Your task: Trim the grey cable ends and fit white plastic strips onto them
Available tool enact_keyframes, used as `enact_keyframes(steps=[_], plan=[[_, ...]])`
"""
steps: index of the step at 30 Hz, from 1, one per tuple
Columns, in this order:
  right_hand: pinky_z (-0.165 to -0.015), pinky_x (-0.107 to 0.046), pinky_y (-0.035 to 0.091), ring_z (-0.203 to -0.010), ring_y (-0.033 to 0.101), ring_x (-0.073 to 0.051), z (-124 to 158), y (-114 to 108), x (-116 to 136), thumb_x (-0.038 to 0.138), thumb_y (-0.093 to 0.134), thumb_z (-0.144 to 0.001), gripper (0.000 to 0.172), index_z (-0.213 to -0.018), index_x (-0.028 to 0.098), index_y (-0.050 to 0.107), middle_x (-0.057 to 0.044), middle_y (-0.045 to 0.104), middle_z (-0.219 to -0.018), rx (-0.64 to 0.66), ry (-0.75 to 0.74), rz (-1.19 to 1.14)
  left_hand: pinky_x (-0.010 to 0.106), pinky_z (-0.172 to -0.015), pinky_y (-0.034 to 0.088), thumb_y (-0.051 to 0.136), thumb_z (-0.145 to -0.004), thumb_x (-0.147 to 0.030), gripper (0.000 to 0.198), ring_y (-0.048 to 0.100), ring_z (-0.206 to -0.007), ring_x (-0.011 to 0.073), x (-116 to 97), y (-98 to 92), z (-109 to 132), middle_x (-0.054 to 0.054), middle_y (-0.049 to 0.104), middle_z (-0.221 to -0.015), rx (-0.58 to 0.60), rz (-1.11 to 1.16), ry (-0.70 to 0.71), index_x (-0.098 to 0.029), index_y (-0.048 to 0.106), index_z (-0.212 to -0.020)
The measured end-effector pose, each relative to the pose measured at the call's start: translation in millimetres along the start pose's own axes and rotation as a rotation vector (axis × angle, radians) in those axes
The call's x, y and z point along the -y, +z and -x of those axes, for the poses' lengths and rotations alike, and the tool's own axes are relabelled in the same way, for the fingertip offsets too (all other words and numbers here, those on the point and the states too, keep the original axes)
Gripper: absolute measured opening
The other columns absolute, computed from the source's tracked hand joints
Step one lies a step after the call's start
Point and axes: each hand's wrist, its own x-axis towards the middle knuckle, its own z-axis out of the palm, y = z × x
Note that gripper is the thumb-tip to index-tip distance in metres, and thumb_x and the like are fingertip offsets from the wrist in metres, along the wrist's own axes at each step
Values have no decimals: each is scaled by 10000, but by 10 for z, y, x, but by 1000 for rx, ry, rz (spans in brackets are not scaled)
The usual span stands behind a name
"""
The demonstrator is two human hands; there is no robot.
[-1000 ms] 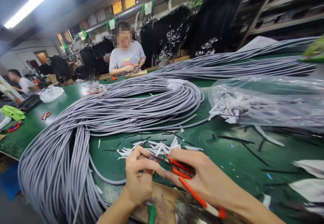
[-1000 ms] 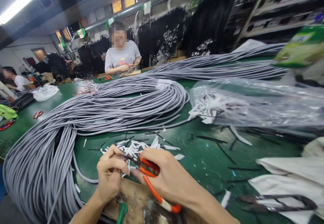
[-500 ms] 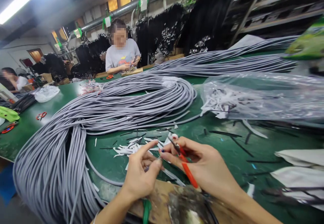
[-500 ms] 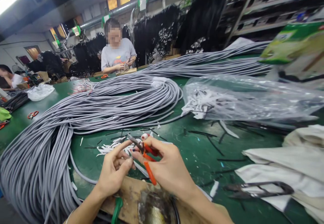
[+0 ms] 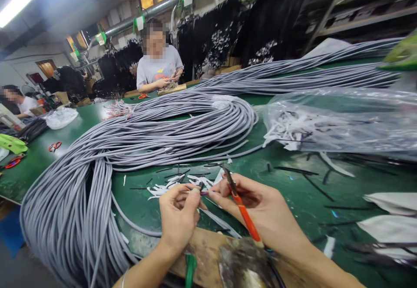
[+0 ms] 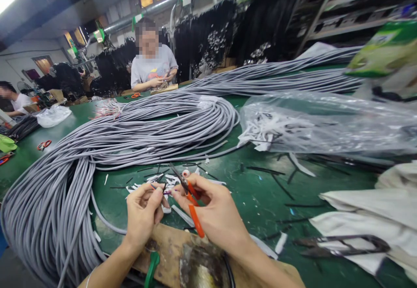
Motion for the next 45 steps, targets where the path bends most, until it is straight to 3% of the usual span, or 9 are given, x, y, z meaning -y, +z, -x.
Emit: enact_keyframes(steps=[6, 12, 18, 25, 33, 39, 45], plan=[[-491, -206, 419, -514, 455, -106, -62, -10, -87, 475, 758, -546, 414, -527, 183, 466, 27, 476, -546, 101, 118, -81, 126, -285, 183, 698, -609, -573, 482, 287, -260, 3, -27, -21, -7, -60, 514, -431, 92, 59, -10, -161, 479, -728], [-552, -232, 464, -565, 520, -132, -44, 0, -45, 491, 772, -520, 401, -560, 180, 521, -4, 560, -603, 31, 80, -54, 135, -318, 212, 689, -601, -593, 512, 312, -300, 7, 8, -38, -21, -58, 526, -463, 173, 15, -114, -160, 479, -777], [-521, -256, 453, -524, 519, -145, -32, -10, -20, 555, 739, -519, 433, -534, 182, 522, -17, 578, -564, 20, 60, 69, 151, -344, 219, 730, -586, -505, 467, 351, -335, 23, 47, -48, -13, -46, 544, -507, 128, -56, -158, -157, 521, -817], [-482, -235, 414, -496, 471, -125, -16, -7, -9, 530, 737, -527, 416, -512, 176, 518, 11, 509, -521, 19, 43, 141, 164, -414, 309, 728, -617, -357, 300, 493, -437, 70, 26, -55, 2, 4, 601, -573, 103, -179, -80, -151, 549, -741], [-468, -220, 428, -484, 440, -104, -52, 4, 35, 513, 784, -457, 450, -504, 181, 483, 26, 474, -530, 87, 186, -77, 163, -334, 227, 752, -514, -560, 531, 336, -319, 19, -11, -59, -13, -34, 540, -487, 164, 45, -152, -138, 535, -753], [-506, -229, 468, -531, 502, -127, -46, 3, 7, 579, 755, -471, 472, -543, 185, 505, 0, 525, -561, 48, 173, -91, 165, -341, 261, 763, -526, -528, 549, 373, -353, 35, -17, -61, -15, -22, 556, -526, 152, 10, -118, -132, 567, -852], [-543, -224, 490, -561, 551, -141, -30, 16, 8, 521, 789, -465, 425, -554, 177, 555, -19, 580, -583, 2, 145, -128, 162, -363, 266, 744, -561, -526, 513, 359, -363, 35, 21, -60, -9, -39, 541, -513, 125, -25, -94, -146, 556, -852]])
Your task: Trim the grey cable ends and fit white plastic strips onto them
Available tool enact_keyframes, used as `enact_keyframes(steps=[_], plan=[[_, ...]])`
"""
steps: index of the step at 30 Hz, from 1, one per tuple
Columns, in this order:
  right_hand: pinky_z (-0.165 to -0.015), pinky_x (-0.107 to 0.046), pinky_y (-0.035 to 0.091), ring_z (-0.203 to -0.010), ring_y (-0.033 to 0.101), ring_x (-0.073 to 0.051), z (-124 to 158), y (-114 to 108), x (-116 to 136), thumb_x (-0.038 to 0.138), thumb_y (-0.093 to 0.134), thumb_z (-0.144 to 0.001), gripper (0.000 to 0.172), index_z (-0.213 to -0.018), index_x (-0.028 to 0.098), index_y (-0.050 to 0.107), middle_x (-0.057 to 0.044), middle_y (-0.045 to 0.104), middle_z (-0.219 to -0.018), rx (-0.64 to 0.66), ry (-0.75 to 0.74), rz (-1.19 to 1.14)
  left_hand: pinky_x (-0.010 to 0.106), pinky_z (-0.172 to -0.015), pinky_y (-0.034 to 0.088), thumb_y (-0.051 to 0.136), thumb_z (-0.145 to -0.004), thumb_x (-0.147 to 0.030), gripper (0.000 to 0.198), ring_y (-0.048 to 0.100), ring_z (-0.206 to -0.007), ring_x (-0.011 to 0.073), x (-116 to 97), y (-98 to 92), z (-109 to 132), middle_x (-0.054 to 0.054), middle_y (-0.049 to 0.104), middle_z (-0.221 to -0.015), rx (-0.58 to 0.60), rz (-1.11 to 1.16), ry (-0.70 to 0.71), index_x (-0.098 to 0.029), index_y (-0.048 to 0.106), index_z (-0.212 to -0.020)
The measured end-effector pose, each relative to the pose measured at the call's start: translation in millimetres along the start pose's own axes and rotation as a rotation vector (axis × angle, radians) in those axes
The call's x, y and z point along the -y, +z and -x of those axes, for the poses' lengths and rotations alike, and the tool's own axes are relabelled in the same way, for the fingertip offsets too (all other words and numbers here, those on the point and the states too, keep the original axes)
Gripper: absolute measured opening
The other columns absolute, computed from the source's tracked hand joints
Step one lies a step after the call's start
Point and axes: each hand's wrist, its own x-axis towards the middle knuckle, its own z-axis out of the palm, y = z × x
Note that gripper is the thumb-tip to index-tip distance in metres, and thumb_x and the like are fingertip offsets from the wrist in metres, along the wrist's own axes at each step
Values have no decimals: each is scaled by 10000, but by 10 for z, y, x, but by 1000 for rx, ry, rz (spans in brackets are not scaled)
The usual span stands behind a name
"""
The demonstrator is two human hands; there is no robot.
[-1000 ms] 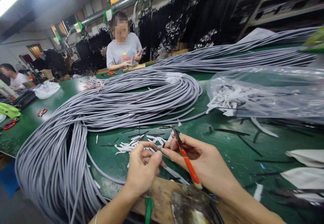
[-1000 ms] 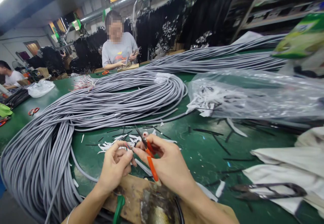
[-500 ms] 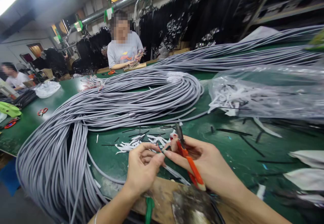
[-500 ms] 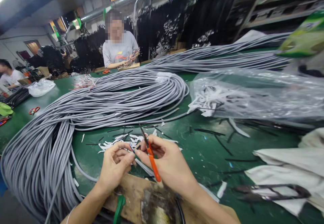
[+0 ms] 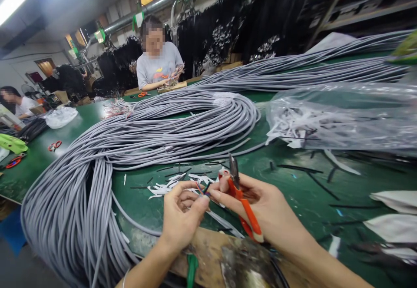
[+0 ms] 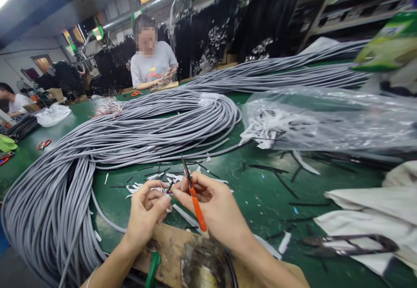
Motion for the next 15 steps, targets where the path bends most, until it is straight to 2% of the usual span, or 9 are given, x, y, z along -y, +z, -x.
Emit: enact_keyframes(steps=[3, 7, 11, 15], plan=[[-563, -222, 498, -584, 568, -151, 5, -8, 0, 469, 805, -475, 382, -558, 179, 571, -27, 601, -600, -17, -16, -10, 161, -377, 271, 746, -574, -502, 473, 390, -378, 43, 6, -5, 8, -35, 550, -526, 17, 8, -6, -156, 541, -823], [-602, -240, 513, -633, 597, -178, 18, -37, 14, 509, 775, -509, 387, -559, 186, 567, -53, 635, -647, -37, -36, -11, 162, -391, 268, 747, -584, -475, 436, 423, -400, 53, 3, -2, 17, -28, 550, -530, 31, -20, -8, -156, 546, -802], [-613, -242, 510, -641, 593, -178, 14, -56, 28, 511, 767, -522, 384, -548, 190, 558, -47, 626, -645, -21, -36, -6, 156, -378, 245, 744, -579, -500, 453, 393, -386, 40, 10, -4, 26, -30, 545, -534, 36, -9, -4, -155, 540, -789], [-550, -222, 479, -580, 541, -147, -12, -66, 7, 466, 811, -452, 393, -540, 180, 557, -10, 574, -590, -5, -2, -29, 152, -358, 230, 726, -618, -505, 452, 329, -354, 19, 6, -32, 38, -31, 542, -535, 89, 45, 26, -146, 537, -818]])
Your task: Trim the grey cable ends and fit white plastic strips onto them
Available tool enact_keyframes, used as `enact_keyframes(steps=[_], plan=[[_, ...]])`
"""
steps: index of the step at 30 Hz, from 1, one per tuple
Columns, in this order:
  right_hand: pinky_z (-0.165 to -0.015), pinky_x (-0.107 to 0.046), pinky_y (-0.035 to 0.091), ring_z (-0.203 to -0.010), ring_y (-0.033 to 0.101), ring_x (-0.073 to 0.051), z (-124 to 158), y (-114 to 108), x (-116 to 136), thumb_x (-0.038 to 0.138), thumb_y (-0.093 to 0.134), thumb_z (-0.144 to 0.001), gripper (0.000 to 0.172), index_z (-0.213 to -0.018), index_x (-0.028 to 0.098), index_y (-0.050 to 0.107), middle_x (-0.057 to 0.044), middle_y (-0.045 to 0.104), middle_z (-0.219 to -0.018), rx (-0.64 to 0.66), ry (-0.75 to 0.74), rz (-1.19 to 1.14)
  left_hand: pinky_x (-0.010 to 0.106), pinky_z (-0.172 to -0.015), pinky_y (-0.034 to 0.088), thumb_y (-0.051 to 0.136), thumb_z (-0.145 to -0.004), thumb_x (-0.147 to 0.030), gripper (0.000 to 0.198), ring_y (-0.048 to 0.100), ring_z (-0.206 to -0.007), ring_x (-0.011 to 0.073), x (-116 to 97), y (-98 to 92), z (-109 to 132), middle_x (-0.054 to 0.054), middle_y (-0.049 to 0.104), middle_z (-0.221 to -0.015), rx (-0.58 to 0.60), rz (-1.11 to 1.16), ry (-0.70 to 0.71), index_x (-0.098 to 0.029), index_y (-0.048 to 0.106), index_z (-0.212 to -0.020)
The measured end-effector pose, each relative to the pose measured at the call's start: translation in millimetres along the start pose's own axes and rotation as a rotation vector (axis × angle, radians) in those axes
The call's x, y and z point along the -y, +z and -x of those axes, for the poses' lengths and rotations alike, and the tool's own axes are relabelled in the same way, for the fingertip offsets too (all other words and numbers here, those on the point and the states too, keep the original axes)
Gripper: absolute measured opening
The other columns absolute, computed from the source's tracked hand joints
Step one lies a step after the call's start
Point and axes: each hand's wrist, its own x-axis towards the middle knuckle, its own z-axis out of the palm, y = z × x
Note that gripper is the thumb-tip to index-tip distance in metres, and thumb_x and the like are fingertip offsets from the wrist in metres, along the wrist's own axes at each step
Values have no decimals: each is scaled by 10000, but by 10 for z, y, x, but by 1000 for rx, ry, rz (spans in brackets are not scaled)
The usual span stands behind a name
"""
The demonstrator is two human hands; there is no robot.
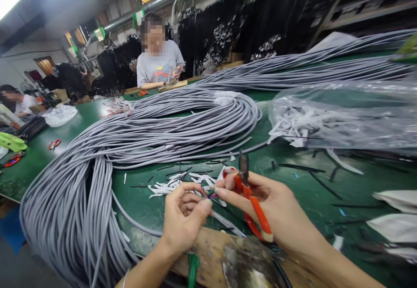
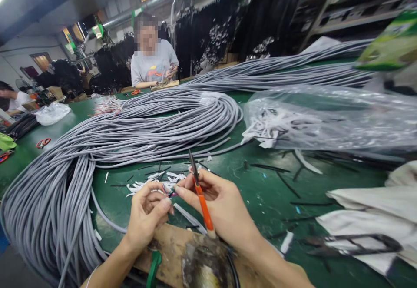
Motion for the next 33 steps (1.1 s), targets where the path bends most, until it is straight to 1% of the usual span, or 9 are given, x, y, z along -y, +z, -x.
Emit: enact_keyframes(steps=[4, 9, 12, 15, 17, 20, 25, 29, 33], plan=[[-522, -204, 442, -554, 505, -120, -19, 9, -39, 441, 813, -476, 389, -558, 169, 547, 11, 541, -586, 67, 44, -35, 151, -357, 254, 703, -677, -465, 409, 335, -363, 15, -26, -49, 1, -11, 551, -580, 136, 64, 51, -128, 555, -854], [-526, -228, 449, -537, 501, -127, 25, 59, -78, 499, 740, -567, 387, -575, 171, 534, 6, 528, -570, 99, -33, 124, 150, -377, 296, 648, -763, -404, 282, 372, -385, 24, 25, -94, -4, -14, 544, -616, 124, 28, 191, -154, 527, -812], [-487, -235, 428, -499, 483, -129, 65, 56, -101, 500, 633, -685, 355, -563, 187, 515, 10, 510, -533, 107, -219, 388, 168, -414, 357, 575, -822, -382, 230, 443, -442, 60, 73, -109, 11, 11, 571, -646, 16, -99, 351, -156, 549, -785], [-462, -238, 415, -475, 487, -133, 74, 27, -105, 420, 568, -748, 273, -601, 194, 525, 3, 532, -539, 61, -452, 636, 220, -580, 458, 498, -868, -274, 192, 566, -620, 128, 73, -112, 32, 52, 623, -689, -147, -338, 599, -155, 589, -748], [-457, -237, 423, -480, 507, -138, 64, 10, -106, 368, 544, -764, 220, -628, 195, 530, -6, 552, -563, 26, -569, 725, 242, -670, 478, 470, -859, -179, 195, 602, -687, 147, 46, -104, 41, 49, 642, -672, -192, -471, 740, -162, 602, -717], [-478, -237, 450, -520, 547, -148, 47, -3, -133, 309, 500, -790, 192, -635, 200, 531, -22, 579, -599, 62, -660, 815, 220, -658, 490, 450, -816, -74, 236, 630, -679, 140, -1, -83, 46, 33, 652, -648, -236, -630, 850, -172, 612, -674], [-504, -251, 458, -562, 585, -167, 59, -7, -203, 303, 473, -796, 188, -657, 203, 551, -49, 622, -655, 85, -674, 950, 207, -621, 513, 431, -759, 2, 287, 662, -665, 140, -19, -70, 50, 49, 689, -707, -316, -845, 953, -173, 634, -658], [-422, -217, 398, -456, 526, -137, 75, 3, -207, 253, 461, -779, 216, -568, 211, 472, -7, 558, -524, 152, -598, 984, 204, -532, 490, 423, -763, -3, 303, 631, -584, 134, -12, -76, 52, 72, 674, -698, -315, -937, 1029, -162, 634, -615], [-402, -198, 371, -400, 480, -117, 79, 5, -217, 234, 432, -796, 273, -524, 215, 411, 16, 500, -454, 202, -573, 987, 208, -478, 448, 399, -791, -22, 329, 573, -520, 130, -17, -75, 46, 50, 605, -591, -293, -996, 1023, -160, 610, -580]])
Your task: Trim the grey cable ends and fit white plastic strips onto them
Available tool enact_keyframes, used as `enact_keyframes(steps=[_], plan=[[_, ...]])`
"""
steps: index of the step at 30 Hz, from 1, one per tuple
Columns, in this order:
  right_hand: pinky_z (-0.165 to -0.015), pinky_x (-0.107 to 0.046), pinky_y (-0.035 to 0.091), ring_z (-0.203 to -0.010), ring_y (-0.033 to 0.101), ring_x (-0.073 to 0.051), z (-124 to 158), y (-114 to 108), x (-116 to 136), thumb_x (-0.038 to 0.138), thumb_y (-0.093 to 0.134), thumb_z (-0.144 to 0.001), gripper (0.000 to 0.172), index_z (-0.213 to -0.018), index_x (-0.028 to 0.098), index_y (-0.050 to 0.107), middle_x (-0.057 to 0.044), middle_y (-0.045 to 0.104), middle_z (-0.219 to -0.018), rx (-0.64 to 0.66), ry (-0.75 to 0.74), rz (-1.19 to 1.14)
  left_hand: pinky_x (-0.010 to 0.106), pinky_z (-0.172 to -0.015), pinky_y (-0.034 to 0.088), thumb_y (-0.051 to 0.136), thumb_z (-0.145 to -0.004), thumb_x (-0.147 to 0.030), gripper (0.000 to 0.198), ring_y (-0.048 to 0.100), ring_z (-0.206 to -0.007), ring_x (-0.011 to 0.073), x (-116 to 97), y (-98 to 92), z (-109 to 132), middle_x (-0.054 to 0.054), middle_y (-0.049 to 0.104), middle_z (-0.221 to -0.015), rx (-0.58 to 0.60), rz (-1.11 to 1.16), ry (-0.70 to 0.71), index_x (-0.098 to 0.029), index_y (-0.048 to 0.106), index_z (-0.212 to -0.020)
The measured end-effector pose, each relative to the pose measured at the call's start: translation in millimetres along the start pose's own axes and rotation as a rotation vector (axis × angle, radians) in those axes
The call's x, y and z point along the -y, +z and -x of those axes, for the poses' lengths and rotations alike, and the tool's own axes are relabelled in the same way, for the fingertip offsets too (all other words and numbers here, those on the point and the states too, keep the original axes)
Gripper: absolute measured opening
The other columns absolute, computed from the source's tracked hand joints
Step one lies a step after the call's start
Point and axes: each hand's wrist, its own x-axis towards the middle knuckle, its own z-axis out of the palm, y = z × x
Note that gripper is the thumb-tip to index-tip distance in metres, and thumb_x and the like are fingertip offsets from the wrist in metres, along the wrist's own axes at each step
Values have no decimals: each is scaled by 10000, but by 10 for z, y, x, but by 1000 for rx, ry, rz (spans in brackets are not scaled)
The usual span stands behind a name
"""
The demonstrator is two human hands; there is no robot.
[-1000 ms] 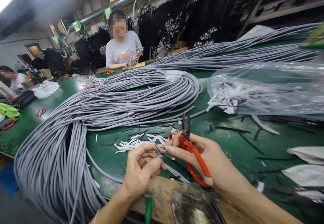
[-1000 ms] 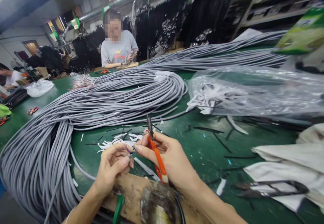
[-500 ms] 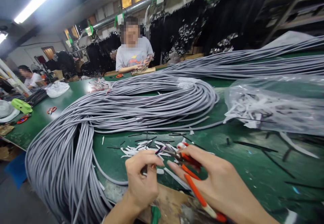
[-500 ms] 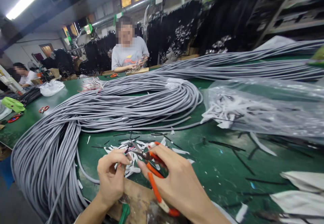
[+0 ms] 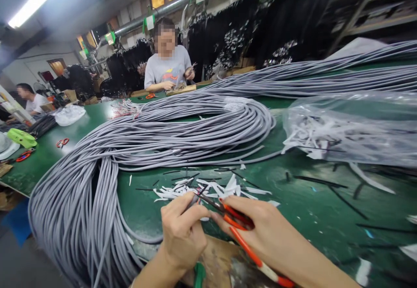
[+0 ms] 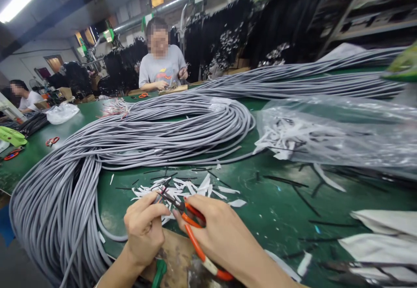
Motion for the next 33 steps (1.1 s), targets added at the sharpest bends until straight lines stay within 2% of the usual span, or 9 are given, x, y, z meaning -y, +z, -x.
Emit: enact_keyframes(steps=[4, 8, 12, 14, 18, 21, 26, 30, 33], plan=[[-422, -215, 375, -432, 514, -136, 22, -3, -9, 202, 442, -758, 170, -591, 212, 474, -6, 558, -514, -64, -32, 82, 208, -474, 432, 372, -776, -6, 340, 554, -504, 129, 9, 2, 7, 37, 566, -554, 31, -19, 0, -165, 585, -564], [-396, -216, 336, -378, 463, -123, 32, -24, -5, 162, 435, -711, 173, -548, 219, 422, 7, 524, -469, -51, -59, 110, 202, -519, 448, 377, -777, -1, 300, 584, -544, 126, 16, 5, 50, 18, 588, -577, 66, 76, -76, -177, 573, -634], [-388, -214, 310, -351, 419, -113, 24, -17, -4, 186, 419, -744, 261, -497, 223, 342, 24, 462, -403, 28, 15, 28, 193, -538, 464, 477, -798, -82, 174, 622, -594, 122, 11, 15, 80, 5, 643, -694, 90, 331, -438, -190, 529, -924], [-387, -213, 301, -357, 407, -109, 8, -6, 1, 259, 407, -802, 340, -479, 221, 308, 26, 432, -385, 56, 55, -44, 189, -518, 454, 560, -782, -161, 249, 614, -572, 116, 14, 21, 60, 8, 653, -720, 80, 490, -671, -189, 471, -1014], [-373, -214, 250, -349, 299, -87, -44, 7, 18, 455, 365, -862, 482, -461, 212, 254, 50, 305, -371, 79, 86, -151, 158, -383, 316, 681, -696, -402, 369, 432, -375, 49, 46, 32, -31, -23, 603, -574, 116, 790, -967, -166, 483, -899], [-377, -207, 250, -365, 283, -83, -64, -2, 19, 503, 369, -862, 509, -463, 206, 263, 55, 293, -390, 92, 58, -151, 159, -342, 234, 703, -602, -547, 465, 309, -317, 15, 57, 32, -79, -40, 547, -485, 122, 905, -1018, -153, 481, -710], [-420, -199, 330, -427, 426, -109, -49, -43, 2, 504, 364, -875, 459, -541, 197, 436, 18, 470, -471, 94, 13, -50, 153, -361, 232, 750, -542, -522, 466, 340, -343, 11, 33, 9, -74, -31, 563, -492, 83, 863, -983, -145, 489, -623], [-385, -209, 280, -356, 342, -95, -46, -26, 7, 532, 336, -877, 544, -447, 199, 341, 30, 397, -381, 53, 34, -5, 147, -342, 198, 773, -498, -517, 484, 311, -318, 1, 68, 3, -104, -38, 546, -452, 135, 940, -1054, -136, 503, -625], [-377, -215, 277, -351, 338, -93, -18, 9, 14, 558, 355, -860, 571, -421, 194, 350, 31, 369, -370, 8, 23, -45, 146, -313, 123, 793, -451, -512, 501, 255, -279, -13, 94, 21, -150, -53, 497, -404, 179, 1064, -1151, -125, 514, -607]])
